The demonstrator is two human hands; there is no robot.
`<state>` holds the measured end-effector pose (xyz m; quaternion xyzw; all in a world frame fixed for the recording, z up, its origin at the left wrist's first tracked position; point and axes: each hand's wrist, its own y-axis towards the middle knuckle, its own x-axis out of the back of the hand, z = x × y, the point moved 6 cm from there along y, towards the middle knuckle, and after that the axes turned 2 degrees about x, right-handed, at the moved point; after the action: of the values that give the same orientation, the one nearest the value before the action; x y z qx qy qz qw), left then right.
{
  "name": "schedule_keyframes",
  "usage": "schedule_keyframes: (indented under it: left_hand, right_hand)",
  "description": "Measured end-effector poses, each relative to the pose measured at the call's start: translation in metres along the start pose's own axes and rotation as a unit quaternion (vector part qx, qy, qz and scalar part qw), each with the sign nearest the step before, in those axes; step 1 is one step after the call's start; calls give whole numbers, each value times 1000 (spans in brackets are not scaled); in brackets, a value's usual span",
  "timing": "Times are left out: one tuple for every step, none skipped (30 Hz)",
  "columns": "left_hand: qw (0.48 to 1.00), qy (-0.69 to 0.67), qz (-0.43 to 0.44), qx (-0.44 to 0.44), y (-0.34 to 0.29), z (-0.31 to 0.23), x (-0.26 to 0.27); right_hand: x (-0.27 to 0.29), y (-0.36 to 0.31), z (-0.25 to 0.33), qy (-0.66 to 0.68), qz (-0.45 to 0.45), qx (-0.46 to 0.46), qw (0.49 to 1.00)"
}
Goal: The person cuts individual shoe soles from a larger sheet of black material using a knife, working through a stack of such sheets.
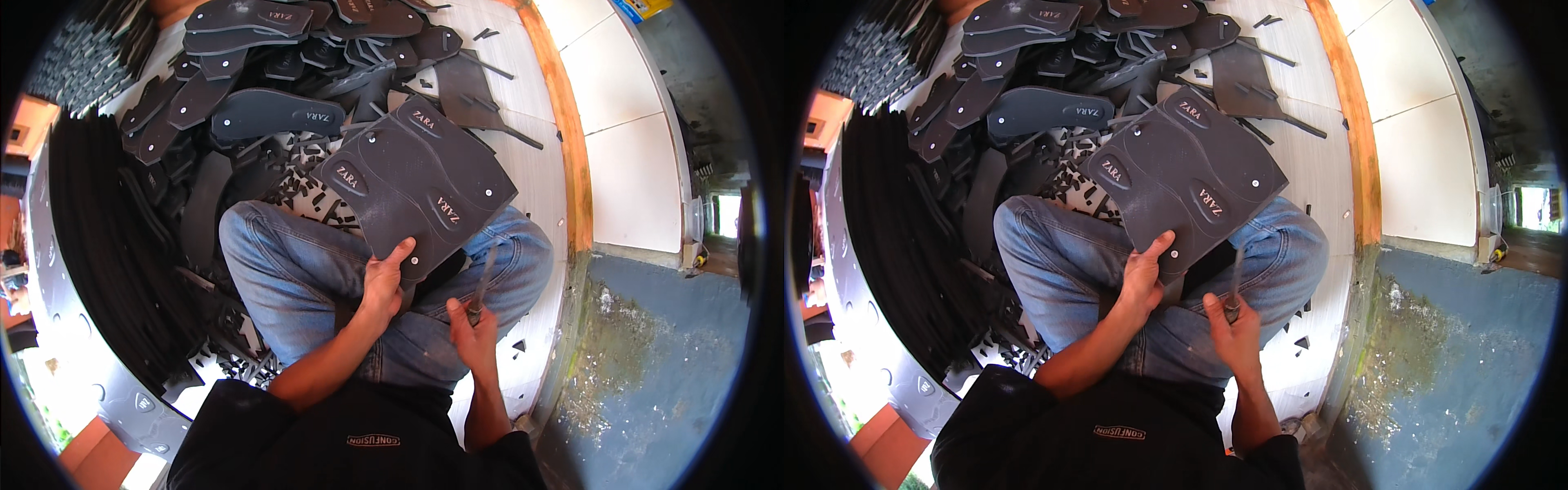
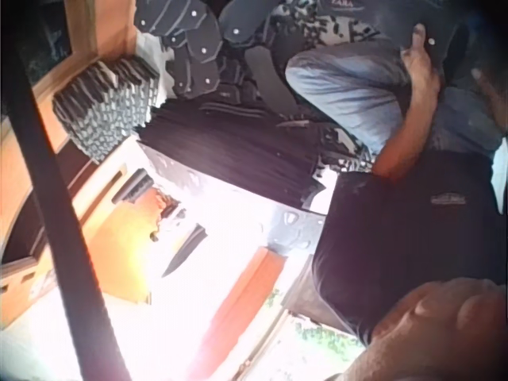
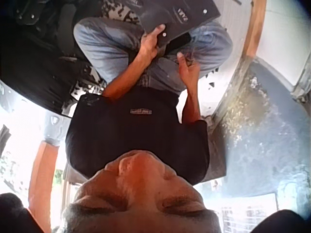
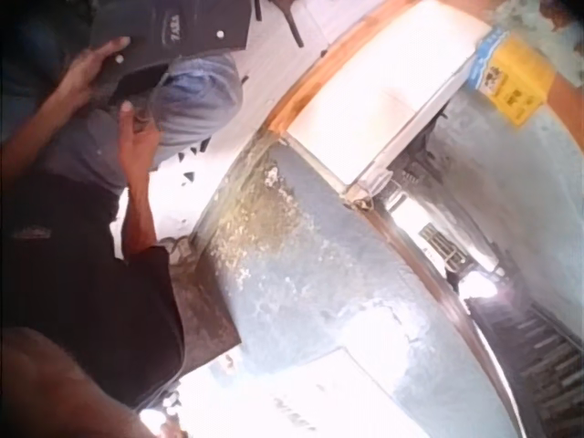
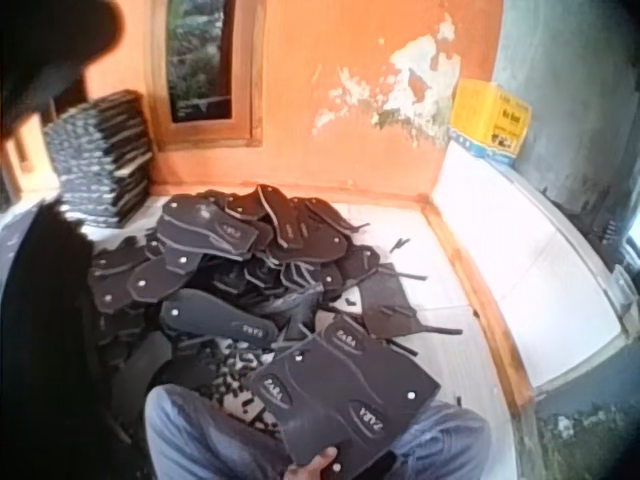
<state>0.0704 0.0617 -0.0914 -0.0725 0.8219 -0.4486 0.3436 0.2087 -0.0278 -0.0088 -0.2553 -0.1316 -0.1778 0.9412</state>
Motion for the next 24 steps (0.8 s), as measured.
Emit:
schedule_keyframes:
  left_hand:
    - [1000,-2,-1,-24,-1,-3,-2]
    - [1000,-14,1,-28,-6,-8,2]
    - [999,-23,3,-24,-22,-17,4]
    - [999,-31,2,-25,-37,-27,8]
    - [999,-36,-7,-27,-52,-34,10]
    - [999,-43,-18,-29,-68,-38,14]
    - [998,-50,-28,-31,-78,-40,19]
    - [998,-47,-36,-33,-82,-39,27]
    - [998,-48,-37,-30,-85,-41,29]
    - [998,-49,-38,-27,-89,-42,30]
    - [998,-50,-38,-23,-91,-43,32]
    - [998,-53,-36,-24,-91,-43,32]
    - [997,-57,-33,-25,-92,-42,32]
    - [997,-61,-31,-26,-92,-42,32]
    - [997,-61,-27,-25,-92,-42,32]
    - [998,-60,-24,-23,-92,-42,32]
    - [998,-60,-21,-22,-92,-42,31]
    - [998,-58,-24,-23,-91,-42,32]
    - [998,-56,-27,-24,-91,-42,33]
    - [998,-54,-30,-25,-90,-41,34]
    - [998,-51,-29,-30,-90,-41,34]
    - [998,-48,-28,-36,-89,-40,34]
    - [998,-45,-27,-41,-88,-39,35]
    - [998,-41,-29,-40,-87,-38,37]
  right_hand:
    - [0,-5,0,-12,15,-5,1000]
    - [1,-9,2,-51,27,7,998]
    - [4,-17,1,-90,33,12,995]
    - [3,-22,-2,-126,46,19,991]
    - [1,-29,-5,-143,53,18,988]
    - [-3,-36,-9,-161,62,17,985]
    - [-6,-41,-12,-179,72,16,981]
    - [-10,-44,-12,-189,81,6,979]
    - [-13,-47,-10,-201,88,0,976]
    - [-16,-49,-9,-212,94,-7,973]
    - [-17,-52,-11,-210,98,-15,973]
    - [-18,-53,-13,-208,101,-21,973]
    - [-18,-54,-14,-207,104,-27,973]
    - [-17,-54,-14,-214,101,-26,971]
    - [-17,-53,-14,-220,98,-25,970]
    - [-17,-53,-13,-226,95,-24,969]
    - [-18,-52,-13,-235,96,-18,967]
    - [-18,-51,-13,-244,98,-13,965]
    - [-18,-50,-13,-253,99,-8,962]
    - [-19,-49,-14,-255,102,-12,962]
    - [-20,-48,-14,-256,104,-15,961]
    - [-20,-48,-15,-257,105,-18,960]
    - [-22,-46,-15,-262,104,-13,959]
    - [-23,-44,-15,-267,102,-6,958]
